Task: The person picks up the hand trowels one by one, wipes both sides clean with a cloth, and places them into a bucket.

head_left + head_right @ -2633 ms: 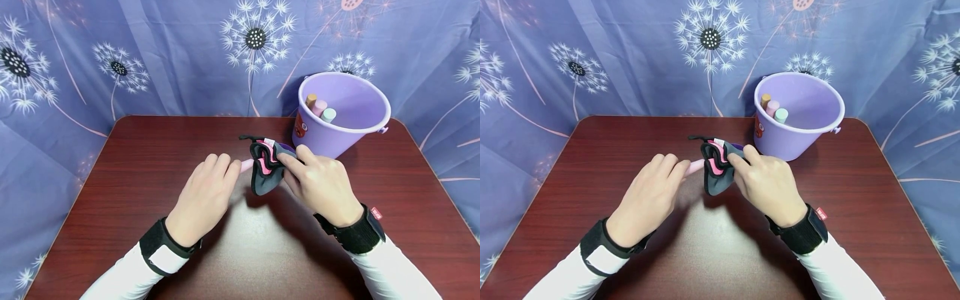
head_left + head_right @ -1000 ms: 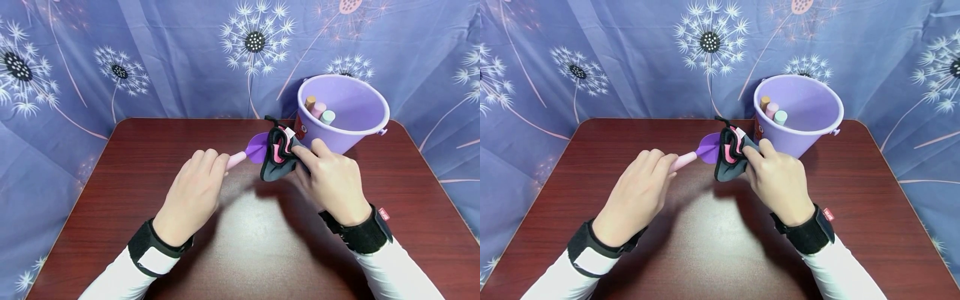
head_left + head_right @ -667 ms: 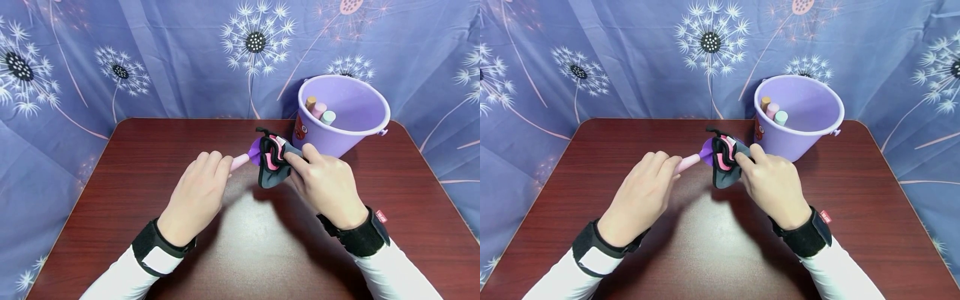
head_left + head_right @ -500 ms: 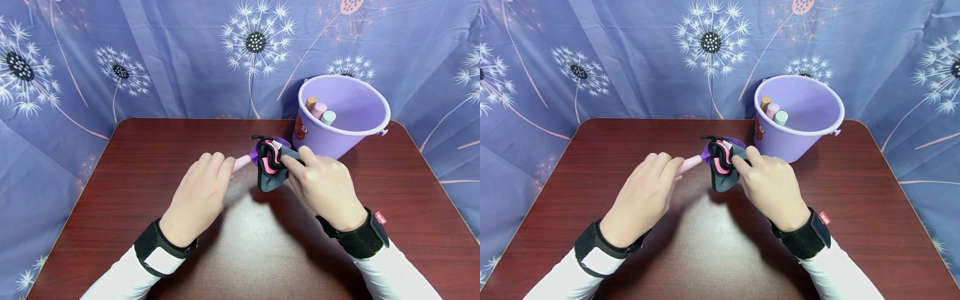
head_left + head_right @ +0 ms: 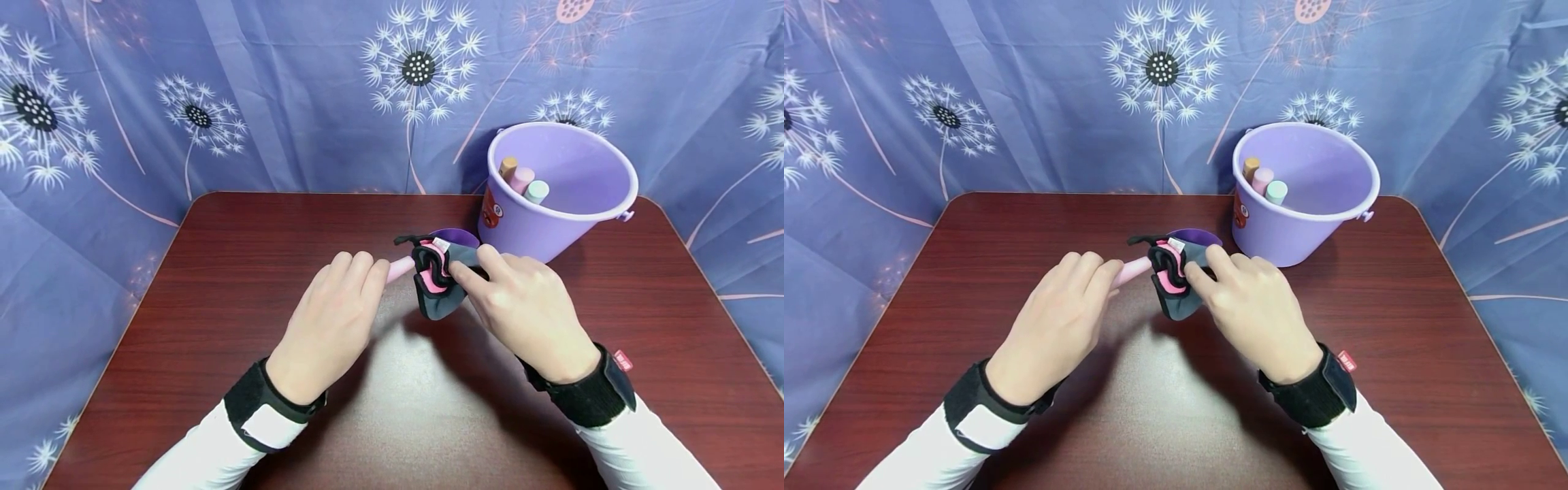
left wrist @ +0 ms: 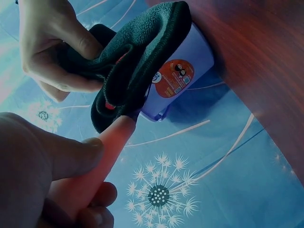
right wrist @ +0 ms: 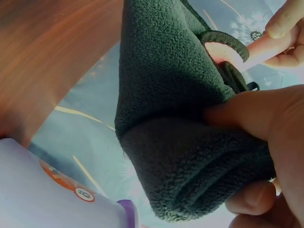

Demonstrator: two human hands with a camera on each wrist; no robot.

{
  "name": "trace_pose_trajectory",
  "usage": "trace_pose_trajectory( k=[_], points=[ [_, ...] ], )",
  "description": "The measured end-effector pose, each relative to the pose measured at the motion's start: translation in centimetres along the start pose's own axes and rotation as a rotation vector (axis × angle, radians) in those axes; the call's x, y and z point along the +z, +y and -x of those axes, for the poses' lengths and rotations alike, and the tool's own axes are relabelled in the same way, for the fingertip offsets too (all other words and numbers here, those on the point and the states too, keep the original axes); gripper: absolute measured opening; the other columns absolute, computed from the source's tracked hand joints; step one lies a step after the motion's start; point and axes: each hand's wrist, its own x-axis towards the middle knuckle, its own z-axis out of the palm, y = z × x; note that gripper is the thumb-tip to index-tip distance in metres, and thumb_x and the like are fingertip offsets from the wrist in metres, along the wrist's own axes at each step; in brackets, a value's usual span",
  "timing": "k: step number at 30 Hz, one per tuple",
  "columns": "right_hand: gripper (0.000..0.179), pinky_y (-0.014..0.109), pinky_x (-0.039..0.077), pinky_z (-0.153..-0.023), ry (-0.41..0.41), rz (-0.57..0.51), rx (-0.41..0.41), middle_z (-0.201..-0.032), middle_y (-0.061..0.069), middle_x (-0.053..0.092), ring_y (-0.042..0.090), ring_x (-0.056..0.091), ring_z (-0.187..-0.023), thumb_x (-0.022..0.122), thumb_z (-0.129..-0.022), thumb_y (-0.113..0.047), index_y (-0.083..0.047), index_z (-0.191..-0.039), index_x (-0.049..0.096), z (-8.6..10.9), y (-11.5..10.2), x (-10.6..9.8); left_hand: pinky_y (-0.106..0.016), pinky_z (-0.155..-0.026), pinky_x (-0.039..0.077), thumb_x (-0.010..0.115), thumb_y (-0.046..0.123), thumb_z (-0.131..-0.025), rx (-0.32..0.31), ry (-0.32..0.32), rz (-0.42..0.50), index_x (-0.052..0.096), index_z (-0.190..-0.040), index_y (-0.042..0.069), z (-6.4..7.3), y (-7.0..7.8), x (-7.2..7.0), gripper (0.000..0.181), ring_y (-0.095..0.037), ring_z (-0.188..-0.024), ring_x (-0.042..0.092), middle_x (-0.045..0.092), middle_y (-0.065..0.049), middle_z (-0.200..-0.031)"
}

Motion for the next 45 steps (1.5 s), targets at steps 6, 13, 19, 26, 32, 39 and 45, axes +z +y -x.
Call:
trace_pose_trajectory(
  k=[6,13,19,26,32,39,45],
  points=[
    [0.021,0.035,0.033,-0.045,0.026,0.006,-0.016,-0.080,0.009,0.042,0.024,0.036,-0.052,0.051,-0.093,-0.004,-0.007,-0.107,0.068,-0.1,0.1,-0.1,-0.031,-0.058,0.032,0.046,0.002,-0.100,-0.002,-0.002,-0.016,0.054,-0.114,-0.004,0.0,-0.1,0.0,0.017,-0.025,-0.073,0.035,0.043,-0.010,-0.088],
    [0.021,0.036,0.032,-0.045,0.049,0.015,0.011,-0.078,0.009,0.041,0.026,0.037,-0.051,0.053,-0.095,-0.007,-0.009,-0.108,0.069,-0.2,0.4,-0.1,-0.032,-0.058,0.033,0.047,0.002,-0.100,-0.003,0.023,-0.001,0.055,-0.115,-0.004,0.0,-0.3,-0.2,0.018,-0.025,-0.073,0.036,0.044,-0.010,-0.089],
    [0.019,0.036,0.031,-0.042,0.062,0.028,0.046,-0.076,0.008,0.040,0.024,0.035,-0.049,0.056,-0.094,-0.007,-0.010,-0.107,0.070,0.0,0.9,-0.1,-0.032,-0.058,0.034,0.046,0.001,-0.100,-0.009,0.020,0.001,0.054,-0.115,-0.004,0.0,-0.3,-0.3,0.018,-0.025,-0.073,0.036,0.044,-0.010,-0.088],
    [0.019,0.036,0.029,-0.039,0.085,0.051,0.076,-0.074,0.008,0.038,0.024,0.033,-0.046,0.055,-0.094,-0.011,-0.011,-0.106,0.070,0.3,1.5,0.0,-0.032,-0.057,0.033,0.045,0.001,-0.101,-0.007,0.041,0.000,0.055,-0.113,-0.004,-0.1,-0.4,-0.5,0.017,-0.025,-0.071,0.035,0.041,-0.010,-0.085],
    [0.024,0.038,0.028,-0.036,0.097,0.071,0.107,-0.074,0.008,0.038,0.024,0.032,-0.044,0.050,-0.094,-0.016,-0.011,-0.106,0.070,0.9,2.3,0.5,-0.032,-0.057,0.032,0.046,0.003,-0.102,-0.006,0.064,-0.005,0.054,-0.111,-0.004,0.0,-0.5,-0.7,0.014,-0.025,-0.069,0.034,0.040,-0.009,-0.083],
    [0.030,0.038,0.026,-0.035,0.105,0.090,0.158,-0.074,0.008,0.041,0.024,0.030,-0.042,0.045,-0.094,-0.015,-0.011,-0.108,0.071,1.3,2.8,0.7,-0.031,-0.055,0.030,0.046,0.006,-0.102,-0.007,0.102,-0.004,0.054,-0.109,-0.003,-0.1,-0.7,-0.9,0.013,-0.025,-0.067,0.034,0.039,-0.009,-0.081],
    [0.028,0.038,0.025,-0.034,0.123,0.089,0.202,-0.073,0.007,0.041,0.022,0.027,-0.040,0.047,-0.091,-0.012,-0.013,-0.104,0.072,1.2,2.8,0.3,-0.032,-0.055,0.030,0.047,0.008,-0.103,-0.012,0.116,0.018,0.053,-0.109,-0.003,-0.1,-0.9,-1.0,0.014,-0.025,-0.067,0.033,0.039,-0.009,-0.081]
  ],
)
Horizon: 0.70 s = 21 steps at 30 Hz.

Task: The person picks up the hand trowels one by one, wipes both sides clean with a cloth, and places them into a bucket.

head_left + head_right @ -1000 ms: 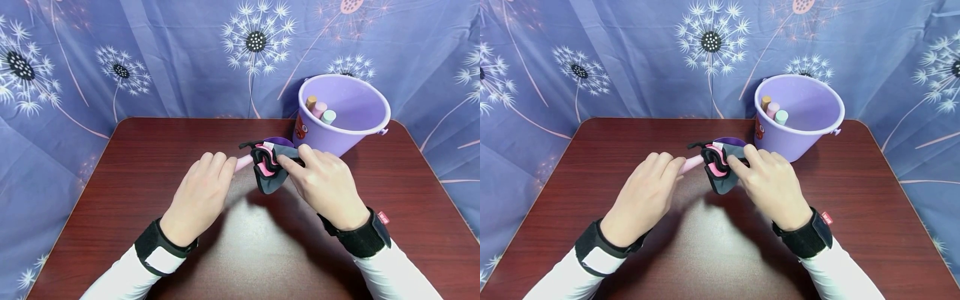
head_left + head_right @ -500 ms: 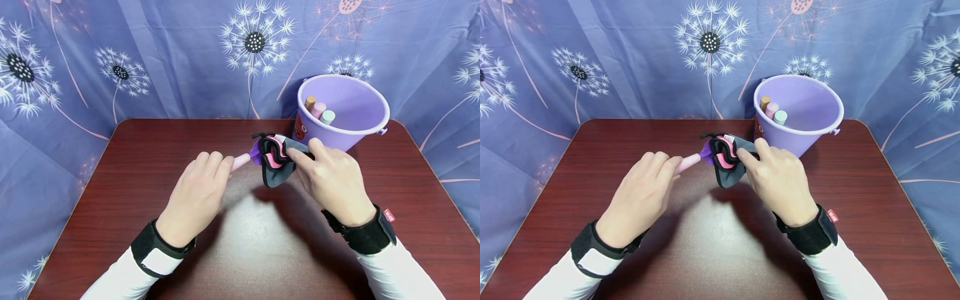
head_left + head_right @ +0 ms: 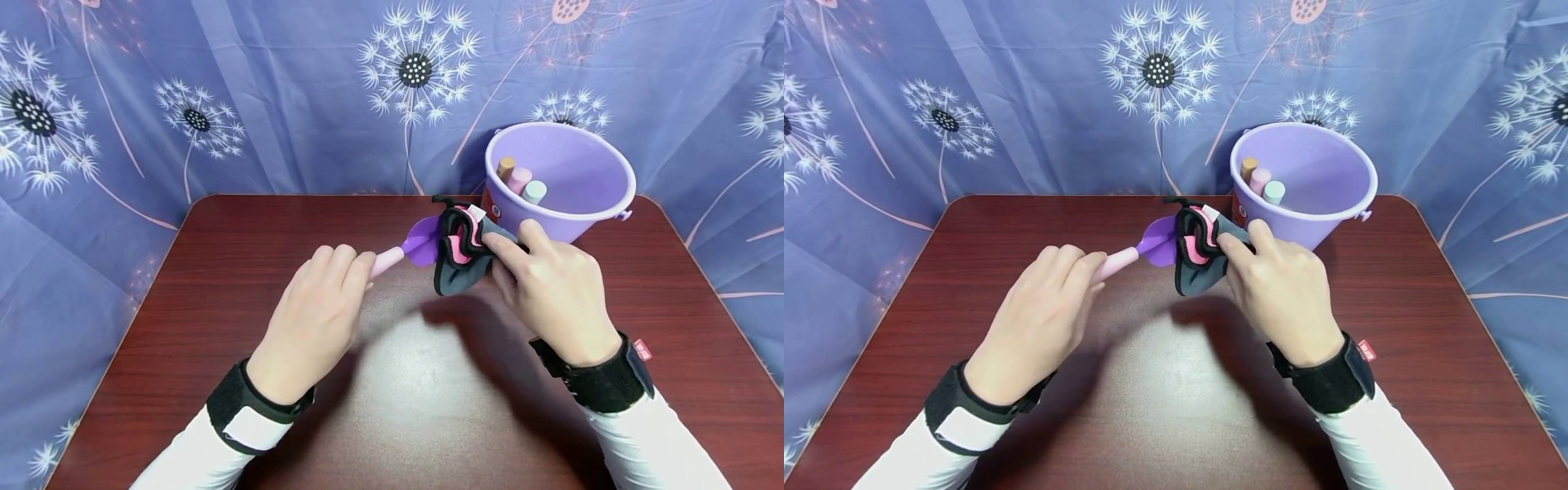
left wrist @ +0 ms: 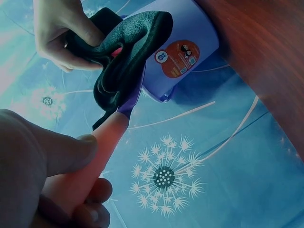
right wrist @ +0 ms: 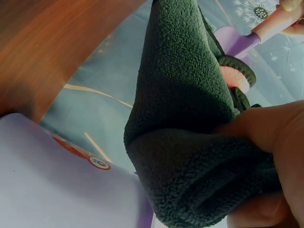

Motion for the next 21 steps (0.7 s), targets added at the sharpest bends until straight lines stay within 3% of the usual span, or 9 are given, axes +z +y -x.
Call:
trace_pose_trajectory(
  k=[12,21],
  points=[
    [0.026,0.040,0.026,-0.034,-0.007,-0.008,0.067,-0.074,0.005,0.044,0.023,0.030,-0.038,0.053,-0.086,-0.015,-0.014,-0.104,0.071,0.5,0.2,0.5,-0.032,-0.056,0.031,0.050,0.013,-0.103,-0.006,0.050,0.048,0.054,-0.110,-0.004,-0.1,-0.1,0.0,0.019,-0.026,-0.067,0.035,0.042,-0.010,-0.082],
    [0.022,0.036,0.025,-0.034,-0.016,-0.074,-0.011,-0.071,0.001,0.035,0.012,0.021,-0.044,0.050,-0.084,-0.010,-0.009,-0.096,0.069,-0.4,-1.5,-0.2,-0.033,-0.056,0.032,0.051,0.013,-0.103,-0.020,0.023,0.051,0.053,-0.113,-0.005,0.1,0.0,0.4,0.021,-0.025,-0.068,0.035,0.041,-0.010,-0.082]
  ],
)
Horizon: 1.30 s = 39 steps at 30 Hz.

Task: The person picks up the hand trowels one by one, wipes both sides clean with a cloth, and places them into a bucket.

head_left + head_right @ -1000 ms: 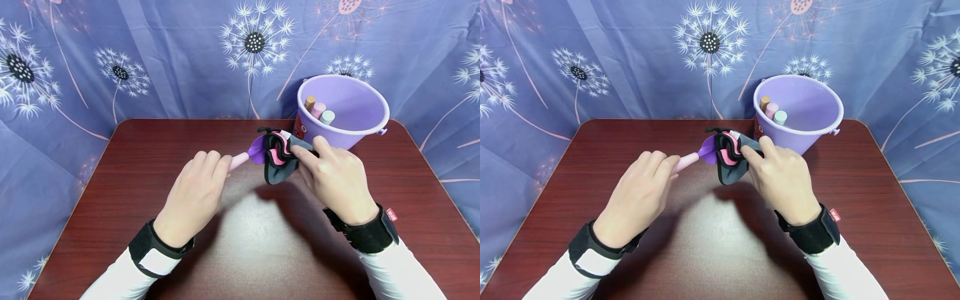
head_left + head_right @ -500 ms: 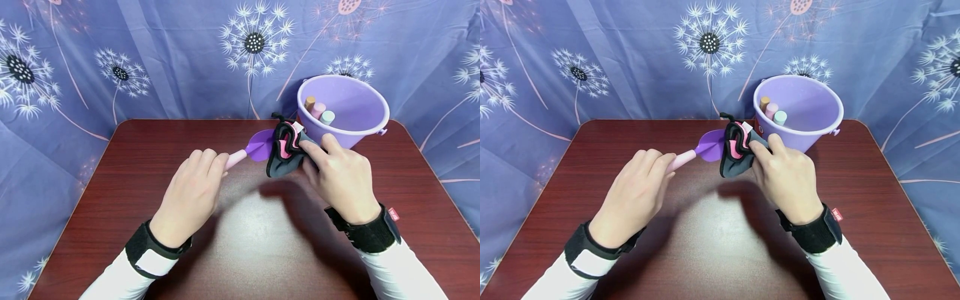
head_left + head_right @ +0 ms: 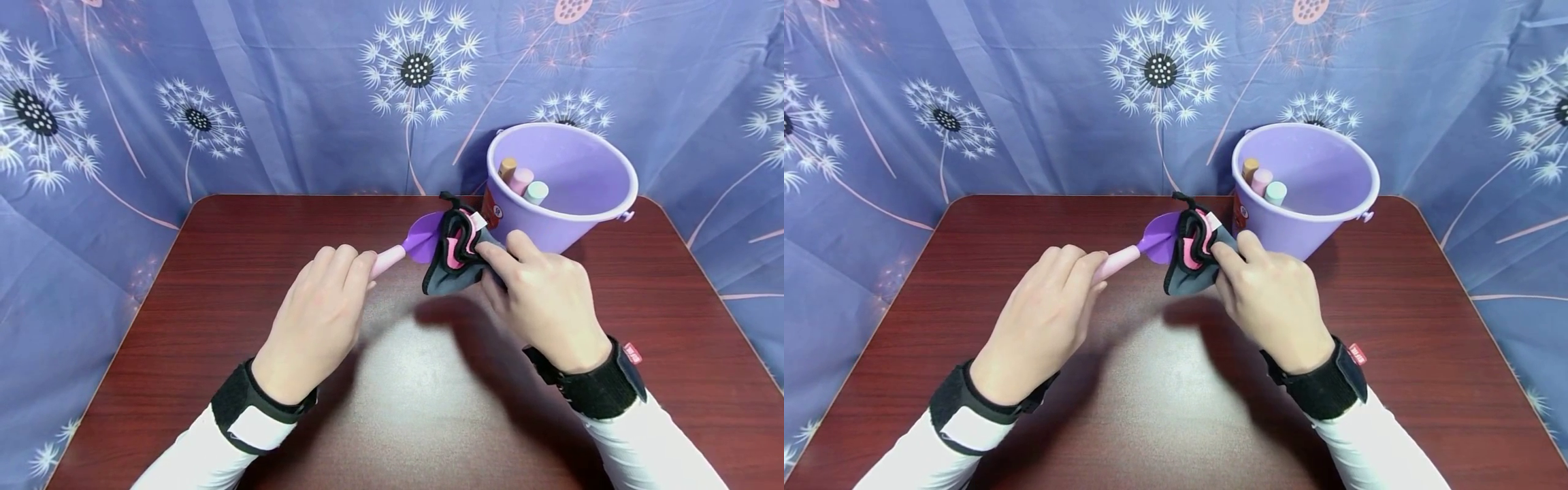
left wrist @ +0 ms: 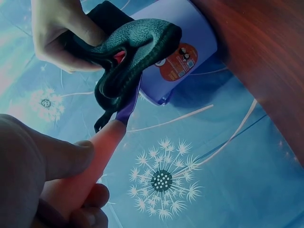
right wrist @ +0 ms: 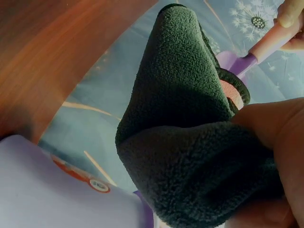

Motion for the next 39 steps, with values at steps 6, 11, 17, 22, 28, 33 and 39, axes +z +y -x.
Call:
trace_pose_trajectory(
  k=[6,11,17,22,28,33,39],
  points=[
    [0.021,0.035,0.026,-0.035,-0.047,-0.038,-0.047,-0.072,0.001,0.033,0.012,0.023,-0.045,0.051,-0.086,-0.012,-0.006,-0.097,0.068,0.1,-0.6,0.1,-0.033,-0.057,0.033,0.050,0.012,-0.103,-0.001,-0.021,-0.009,0.053,-0.113,-0.005,0.1,0.2,0.2,0.020,-0.026,-0.068,0.037,0.041,-0.010,-0.082],
    [0.020,0.035,0.027,-0.035,-0.074,-0.061,-0.081,-0.073,0.001,0.033,0.012,0.022,-0.046,0.050,-0.087,-0.013,-0.007,-0.098,0.066,0.2,-1.0,0.4,-0.033,-0.056,0.033,0.050,0.012,-0.103,-0.003,-0.032,-0.011,0.054,-0.112,-0.005,0.1,0.3,0.3,0.019,-0.026,-0.068,0.037,0.042,-0.010,-0.082],
    [0.019,0.035,0.029,-0.037,-0.103,-0.087,-0.121,-0.075,0.001,0.036,0.015,0.025,-0.046,0.049,-0.089,-0.014,-0.008,-0.098,0.065,0.6,-0.8,0.9,-0.033,-0.056,0.033,0.050,0.013,-0.103,-0.004,-0.035,-0.013,0.054,-0.112,-0.005,0.1,0.3,0.5,0.020,-0.026,-0.068,0.037,0.042,-0.011,-0.083],
    [0.020,0.036,0.032,-0.039,-0.141,-0.116,-0.156,-0.079,0.004,0.043,0.018,0.029,-0.046,0.051,-0.090,-0.014,-0.009,-0.102,0.066,0.9,-0.7,1.4,-0.033,-0.057,0.033,0.051,0.012,-0.103,-0.007,-0.041,-0.004,0.054,-0.112,-0.005,0.1,0.4,0.5,0.020,-0.026,-0.069,0.037,0.042,-0.011,-0.083],
    [0.019,0.036,0.034,-0.041,-0.133,-0.136,-0.200,-0.079,0.005,0.044,0.018,0.029,-0.048,0.053,-0.091,-0.012,-0.007,-0.103,0.067,0.4,-1.0,1.0,-0.033,-0.057,0.034,0.050,0.012,-0.103,-0.014,-0.052,0.004,0.054,-0.112,-0.005,0.1,0.5,0.5,0.019,-0.025,-0.069,0.037,0.042,-0.010,-0.083],
    [0.015,0.034,0.034,-0.045,-0.122,-0.140,-0.234,-0.079,0.006,0.045,0.018,0.028,-0.051,0.061,-0.090,-0.011,-0.006,-0.102,0.068,-0.2,-1.3,0.1,-0.033,-0.057,0.033,0.049,0.012,-0.103,-0.015,-0.050,0.000,0.054,-0.111,-0.004,0.1,0.4,0.6,0.018,-0.025,-0.068,0.036,0.041,-0.009,-0.082],
    [0.015,0.034,0.034,-0.049,-0.125,-0.096,-0.256,-0.079,0.007,0.043,0.020,0.033,-0.053,0.060,-0.091,-0.009,-0.004,-0.103,0.068,-0.6,-1.5,-0.5,-0.033,-0.057,0.033,0.049,0.013,-0.104,-0.012,-0.050,-0.020,0.054,-0.111,-0.003,0.1,0.4,0.6,0.018,-0.025,-0.068,0.036,0.041,-0.009,-0.082]
  ],
)
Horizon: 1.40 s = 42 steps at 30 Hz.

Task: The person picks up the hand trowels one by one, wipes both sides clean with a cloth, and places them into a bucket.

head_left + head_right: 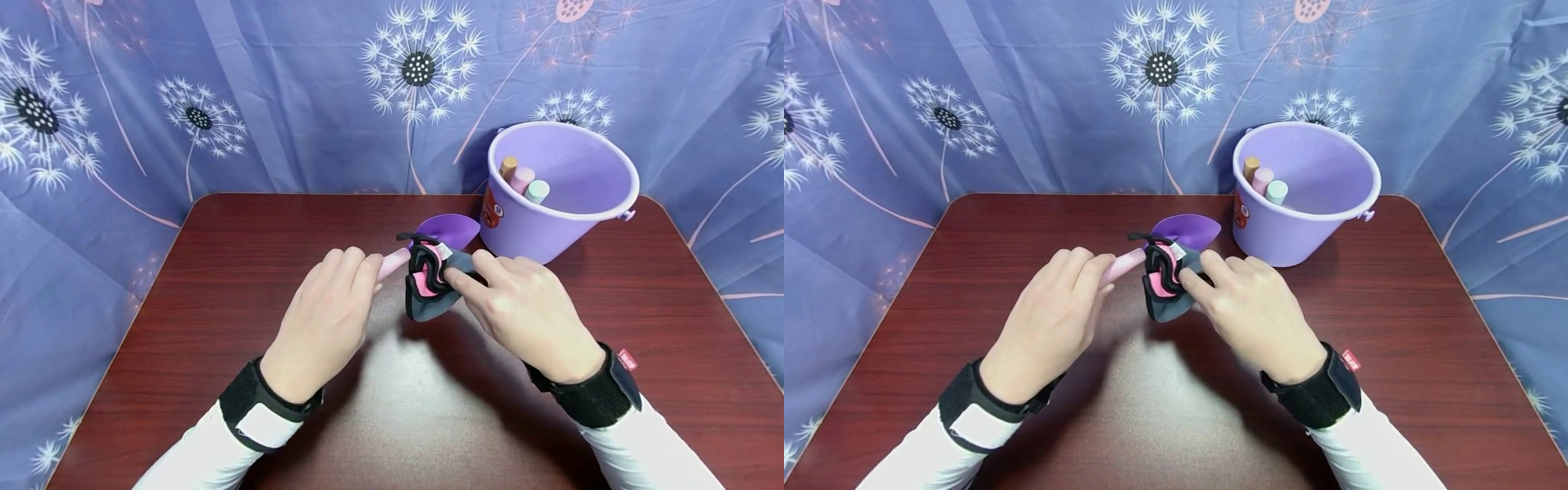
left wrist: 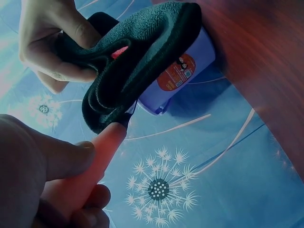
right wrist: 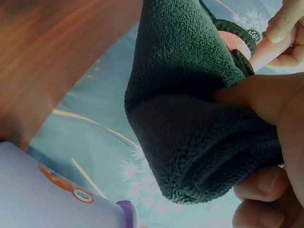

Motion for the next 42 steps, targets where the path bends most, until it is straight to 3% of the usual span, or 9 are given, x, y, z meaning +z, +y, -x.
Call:
trace_pose_trajectory(
  k=[11,22,34,42],
  points=[
    [0.022,0.032,0.029,-0.049,0.019,0.081,-0.014,-0.082,0.010,0.046,0.023,0.037,-0.056,0.049,-0.096,-0.005,-0.004,-0.105,0.068,-0.1,-0.1,-0.4,-0.031,-0.056,0.030,0.045,0.010,-0.104,0.027,-0.022,-0.008,0.055,-0.111,-0.004,-0.1,0.1,-0.2,0.018,-0.024,-0.068,0.033,0.039,-0.008,-0.082],
    [0.020,0.030,0.022,-0.048,0.063,0.108,0.022,-0.075,0.006,0.041,0.018,0.026,-0.049,0.049,-0.094,-0.009,-0.006,-0.100,0.068,0.2,0.2,0.0,-0.032,-0.061,0.036,0.046,0.002,-0.099,0.086,-0.122,-0.088,0.056,-0.121,-0.003,-0.1,0.4,-0.5,0.024,-0.026,-0.078,0.040,0.049,-0.010,-0.094],
    [0.021,0.033,0.027,-0.041,0.083,0.127,0.131,-0.073,0.006,0.038,0.019,0.027,-0.046,0.055,-0.089,-0.008,-0.006,-0.103,0.070,0.4,0.4,-0.1,-0.032,-0.059,0.035,0.046,0.003,-0.099,0.084,-0.100,-0.088,0.056,-0.114,-0.003,0.0,0.4,-0.5,0.019,-0.025,-0.076,0.039,0.046,-0.009,-0.090],
    [0.023,0.033,0.025,-0.039,0.106,0.160,0.174,-0.072,0.006,0.036,0.019,0.027,-0.044,0.049,-0.090,-0.009,-0.006,-0.101,0.070,0.7,0.9,-0.1,-0.030,-0.058,0.033,0.049,-0.003,-0.095,0.081,-0.089,-0.083,0.057,-0.114,-0.004,0.1,0.1,-1.0,0.021,-0.024,-0.073,0.037,0.046,-0.009,-0.088]
  ],
)
